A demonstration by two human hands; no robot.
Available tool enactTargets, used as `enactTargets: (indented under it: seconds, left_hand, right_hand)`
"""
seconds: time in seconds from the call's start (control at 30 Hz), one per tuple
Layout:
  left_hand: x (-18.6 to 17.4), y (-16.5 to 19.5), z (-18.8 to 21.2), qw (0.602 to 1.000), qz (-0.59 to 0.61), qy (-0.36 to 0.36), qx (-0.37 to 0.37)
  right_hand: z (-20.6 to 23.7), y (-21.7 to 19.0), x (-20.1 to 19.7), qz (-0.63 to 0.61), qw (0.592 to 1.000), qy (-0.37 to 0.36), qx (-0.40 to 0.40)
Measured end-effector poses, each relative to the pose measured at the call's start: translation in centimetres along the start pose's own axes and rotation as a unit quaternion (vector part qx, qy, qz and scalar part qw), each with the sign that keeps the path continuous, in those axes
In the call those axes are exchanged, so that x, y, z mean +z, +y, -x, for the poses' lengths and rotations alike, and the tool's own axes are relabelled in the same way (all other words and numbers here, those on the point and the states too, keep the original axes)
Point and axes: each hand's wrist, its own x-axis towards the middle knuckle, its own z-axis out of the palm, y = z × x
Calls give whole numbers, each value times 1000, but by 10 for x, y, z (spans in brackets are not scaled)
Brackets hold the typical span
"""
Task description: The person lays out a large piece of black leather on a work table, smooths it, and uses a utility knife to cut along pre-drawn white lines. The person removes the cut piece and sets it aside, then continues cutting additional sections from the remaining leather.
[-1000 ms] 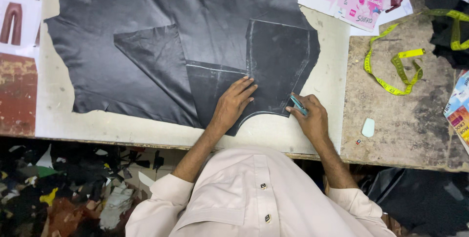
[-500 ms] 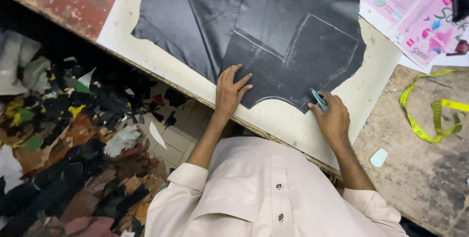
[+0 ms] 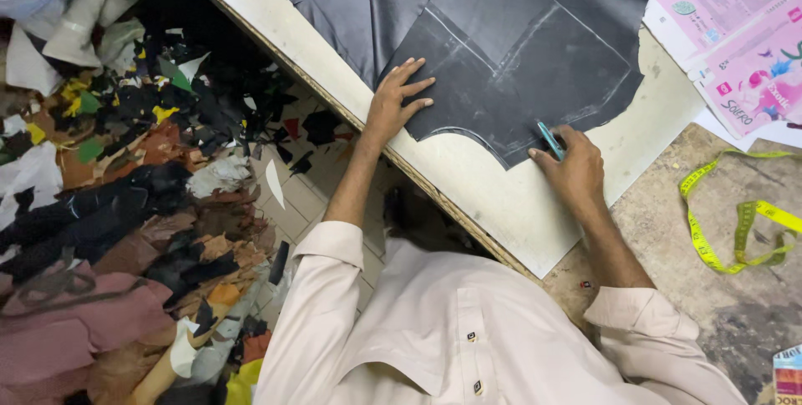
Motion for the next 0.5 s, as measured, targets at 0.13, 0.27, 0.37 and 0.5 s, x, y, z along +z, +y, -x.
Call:
enactTargets:
  seconds: [0.13,0.27,0.37,0.5]
  left_hand:
    - [-5,6,-2,1000,-1,-13,-18]
    - [-8,7,0,999,20,-16,-42]
    - [-4,5,2,997,31,-14,-73]
    - [5,1,2,995,24,-3,-93]
  right_hand:
    - [-16,2,-25,-23,999,-28,31]
    - [-49,-10,-51,54,977,-86,-185]
    - [-85,-33,-46,175,901,-167,-361]
    - [-125,-73,12,224,796,-233,-512]
